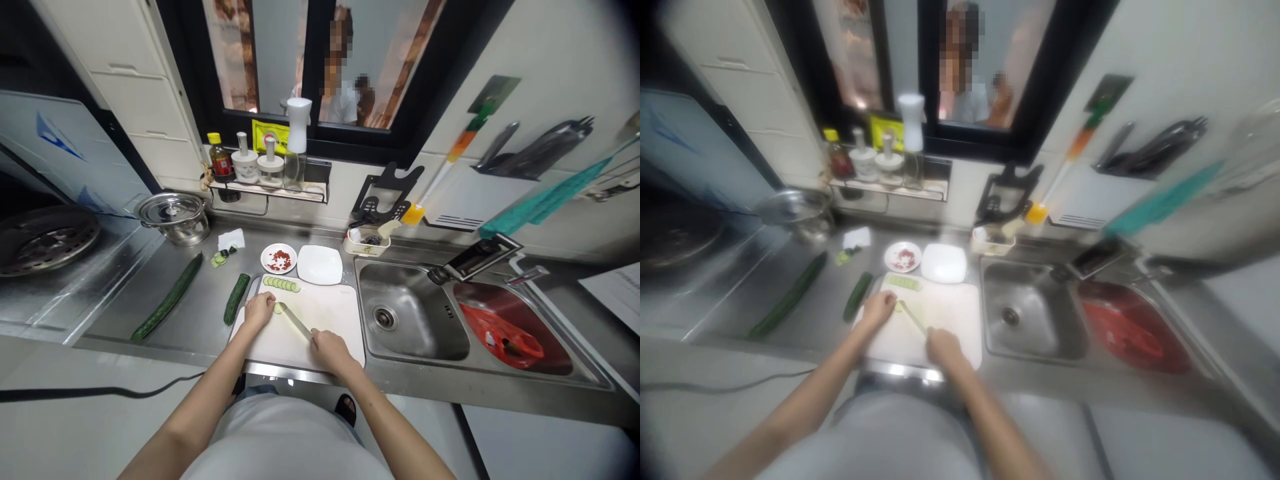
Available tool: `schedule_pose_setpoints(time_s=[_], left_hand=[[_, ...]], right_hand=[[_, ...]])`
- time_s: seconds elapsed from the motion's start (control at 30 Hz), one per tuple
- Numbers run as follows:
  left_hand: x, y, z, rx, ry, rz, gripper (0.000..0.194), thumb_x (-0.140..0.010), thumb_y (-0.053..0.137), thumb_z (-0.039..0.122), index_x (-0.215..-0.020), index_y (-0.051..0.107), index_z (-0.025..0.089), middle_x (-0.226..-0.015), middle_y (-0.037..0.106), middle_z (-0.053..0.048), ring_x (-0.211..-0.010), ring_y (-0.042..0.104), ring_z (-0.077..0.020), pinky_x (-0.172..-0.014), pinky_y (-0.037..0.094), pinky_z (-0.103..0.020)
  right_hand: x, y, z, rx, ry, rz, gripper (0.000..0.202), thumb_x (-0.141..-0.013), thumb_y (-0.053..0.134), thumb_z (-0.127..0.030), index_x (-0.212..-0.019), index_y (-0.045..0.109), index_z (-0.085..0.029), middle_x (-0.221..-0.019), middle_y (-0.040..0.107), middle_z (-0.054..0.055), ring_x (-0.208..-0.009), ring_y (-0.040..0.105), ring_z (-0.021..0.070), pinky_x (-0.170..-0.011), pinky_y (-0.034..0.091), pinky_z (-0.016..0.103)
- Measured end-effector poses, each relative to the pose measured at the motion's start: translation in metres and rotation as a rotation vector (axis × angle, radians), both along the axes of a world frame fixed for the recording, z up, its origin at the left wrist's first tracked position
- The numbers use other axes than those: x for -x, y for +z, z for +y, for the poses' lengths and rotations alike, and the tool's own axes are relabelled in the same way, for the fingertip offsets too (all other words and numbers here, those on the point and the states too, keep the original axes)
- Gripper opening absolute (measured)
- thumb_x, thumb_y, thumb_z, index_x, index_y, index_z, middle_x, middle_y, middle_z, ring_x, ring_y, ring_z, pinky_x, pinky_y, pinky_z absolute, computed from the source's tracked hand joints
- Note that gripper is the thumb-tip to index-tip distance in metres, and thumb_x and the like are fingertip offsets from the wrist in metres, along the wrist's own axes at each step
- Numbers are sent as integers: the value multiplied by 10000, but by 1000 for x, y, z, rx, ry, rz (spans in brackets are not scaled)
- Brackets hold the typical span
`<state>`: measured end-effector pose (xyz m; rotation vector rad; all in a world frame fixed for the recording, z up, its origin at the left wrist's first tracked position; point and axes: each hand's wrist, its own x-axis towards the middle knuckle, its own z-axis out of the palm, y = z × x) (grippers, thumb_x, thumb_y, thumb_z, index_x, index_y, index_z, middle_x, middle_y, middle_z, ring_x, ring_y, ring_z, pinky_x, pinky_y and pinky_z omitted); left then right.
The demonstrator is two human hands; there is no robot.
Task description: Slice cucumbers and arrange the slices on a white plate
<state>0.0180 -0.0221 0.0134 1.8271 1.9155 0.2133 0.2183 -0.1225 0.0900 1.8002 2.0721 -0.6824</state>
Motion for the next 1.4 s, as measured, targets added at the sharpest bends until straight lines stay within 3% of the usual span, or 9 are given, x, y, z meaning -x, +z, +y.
schedule_pose_setpoints(time_s=[0.17,0.3,0.47,0.63,0.77,0.87,1.0,1.17,1.4], left_hand=[[-5,3,-7,-45,-58,13,206,-823,546,330,-954,666,225,-974,686,-50,-960,607,-215,-849,405,-315],[-9,3,-5,-33,-56,27,140,-789,579,284,-880,656,211,-1001,679,-45,-962,598,-205,-816,406,-290],[-8,0,3,38,-2,-92,73,-773,578,223,-807,643,214,-857,699,-5,-826,625,-158,-689,410,-237],[-1,2,11,37,70,-85,111,-782,580,245,-854,658,213,-900,696,-25,-861,642,-171,-700,427,-243],[-5,9,8,51,-32,19,210,-741,640,362,-901,652,226,-952,693,-36,-919,633,-213,-742,428,-275],[-10,12,3,47,-72,52,129,-742,627,314,-830,642,221,-958,696,-35,-914,626,-204,-743,420,-267],[-12,10,1,89,-17,-18,42,-751,612,254,-770,630,221,-857,706,-9,-829,631,-168,-689,412,-237],[-2,3,10,82,61,-108,71,-741,654,279,-773,638,218,-848,704,-2,-795,643,-157,-635,404,-229],[17,-3,30,17,198,-60,91,-756,624,296,-809,654,228,-869,710,-12,-793,642,-160,-647,403,-228]], right_hand=[[-16,-15,-26,-37,-178,102,285,-960,327,-267,-1081,569,-176,-926,684,91,-847,629,176,-652,340,243],[-26,-23,-35,-57,-252,133,269,-963,336,-273,-1061,571,-187,-916,681,71,-838,624,161,-635,312,233],[-31,-24,-34,-58,-272,136,262,-962,340,-280,-1039,574,-189,-914,680,62,-823,622,153,-624,302,227],[-29,-20,-31,-45,-265,119,253,-962,344,-282,-1023,573,-192,-922,681,64,-825,620,150,-620,296,228],[-29,-19,-30,-56,-269,115,254,-956,347,-274,-1005,582,-189,-906,681,63,-816,619,149,-620,293,228],[-30,-20,-31,-69,-272,118,261,-955,346,-274,-998,588,-185,-895,681,66,-805,617,151,-624,294,230],[-32,-22,-32,-74,-272,138,264,-958,347,-287,-986,589,-189,-891,680,62,-803,613,151,-631,299,231],[-34,-25,-33,-82,-285,132,261,-952,353,-287,-994,592,-189,-894,684,62,-807,613,155,-626,298,231],[-36,-27,-31,-79,-301,128,283,-955,350,-310,-1027,596,-190,-909,684,68,-813,611,154,-627,295,232]])
